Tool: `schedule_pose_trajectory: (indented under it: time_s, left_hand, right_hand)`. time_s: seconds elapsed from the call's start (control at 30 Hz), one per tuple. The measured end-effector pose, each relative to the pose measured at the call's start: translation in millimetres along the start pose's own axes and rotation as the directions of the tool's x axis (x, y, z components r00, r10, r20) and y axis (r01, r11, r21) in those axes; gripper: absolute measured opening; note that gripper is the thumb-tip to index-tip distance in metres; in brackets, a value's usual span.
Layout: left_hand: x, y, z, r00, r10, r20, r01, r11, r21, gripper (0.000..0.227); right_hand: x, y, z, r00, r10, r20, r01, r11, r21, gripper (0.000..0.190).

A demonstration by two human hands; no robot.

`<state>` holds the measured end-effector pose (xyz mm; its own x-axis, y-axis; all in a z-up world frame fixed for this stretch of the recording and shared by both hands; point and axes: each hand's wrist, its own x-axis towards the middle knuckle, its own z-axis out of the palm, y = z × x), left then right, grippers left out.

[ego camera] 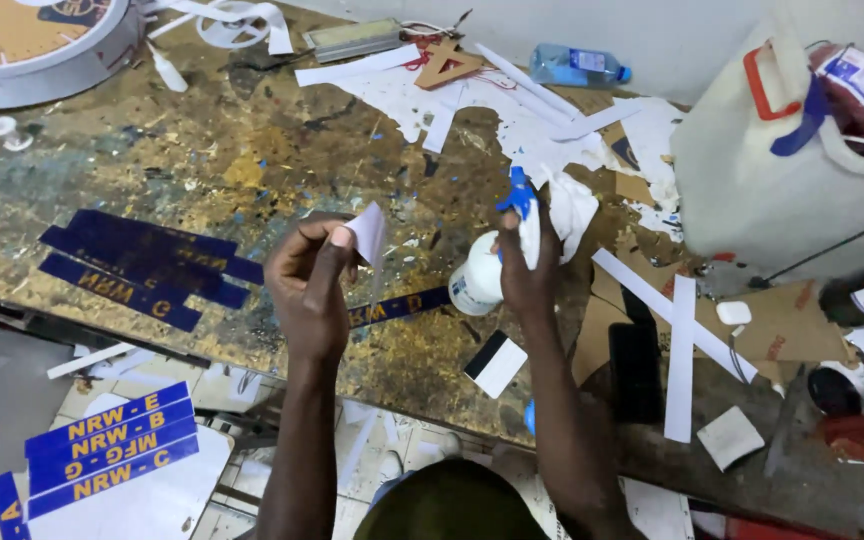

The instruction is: The person sprays a blue vinyl sticker with a spray bottle and rubs it with their hand. They then pick up a white paper strip, spray it, and apply it to the blue sticker on the table, smoothing it down with a squeegee tool. The person repeats this process with another blue sticker.

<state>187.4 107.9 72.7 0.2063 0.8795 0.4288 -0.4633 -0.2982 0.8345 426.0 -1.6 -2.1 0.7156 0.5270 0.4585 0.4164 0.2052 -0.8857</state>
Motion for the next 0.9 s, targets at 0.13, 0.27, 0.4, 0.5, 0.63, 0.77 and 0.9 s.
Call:
schedule_pose_trajectory:
  time_s: [0.13, 0.27, 0.4, 0.5, 0.63, 0.77, 0.9]
  left_hand:
    - [-5.4, 8.2, -16.8, 1.000, -0.022, 0.005, 0.023, 0.997, -0.067, 0.018]
    - [-14.5, 25.5, -23.7, 0.998, -0.015, 0.060, 0.018, 0.998, -0.052, 0.022]
    - [-21.6, 28.1, -23.9, 0.998, 0.021, 0.058, -0.021, 1.000, -0.009, 0.021]
    - [-35.1, 35.2, -18.2, 0.996, -0.060, 0.059, 0.059, 0.998, 0.016, 0.025]
    - [-52.2, 37.2, -11.9, 0.985, -0.167, 0.041, 0.169, 0.983, -0.069, 0.016]
    - [-73.3, 9.0, -22.9, 0.970, -0.237, 0.047, 0.240, 0.928, -0.286, 0.020]
    - [-86.4, -2.8, -44.2, 0.967, -0.254, 0.018, 0.245, 0.909, -0.337, 0.020]
  right_hand:
    - [-43.2, -70.0, -17.5, 0.980, -0.179, 0.084, 0.192, 0.964, -0.184, 0.041]
    - [-83.4, -134.1, -7.6, 0.966, -0.201, 0.160, 0.222, 0.966, -0.133, 0.055]
    - [-138.4, -118.0, -6.8, 0.954, -0.071, 0.290, 0.038, 0.992, 0.119, 0.078]
    - [-172.3, -111.9, -1.2, 0.952, -0.086, 0.292, 0.040, 0.987, 0.159, 0.075]
    - [-204.6, -130.2, -25.4, 0.920, -0.015, 0.391, -0.085, 0.968, 0.237, 0.080]
    - [-237.5, -138.5, -42.5, 0.902, -0.077, 0.424, -0.027, 0.972, 0.234, 0.076]
    - [-251.6, -122.5, -35.4, 0.864, -0.346, 0.367, 0.269, 0.931, 0.245, 0.056]
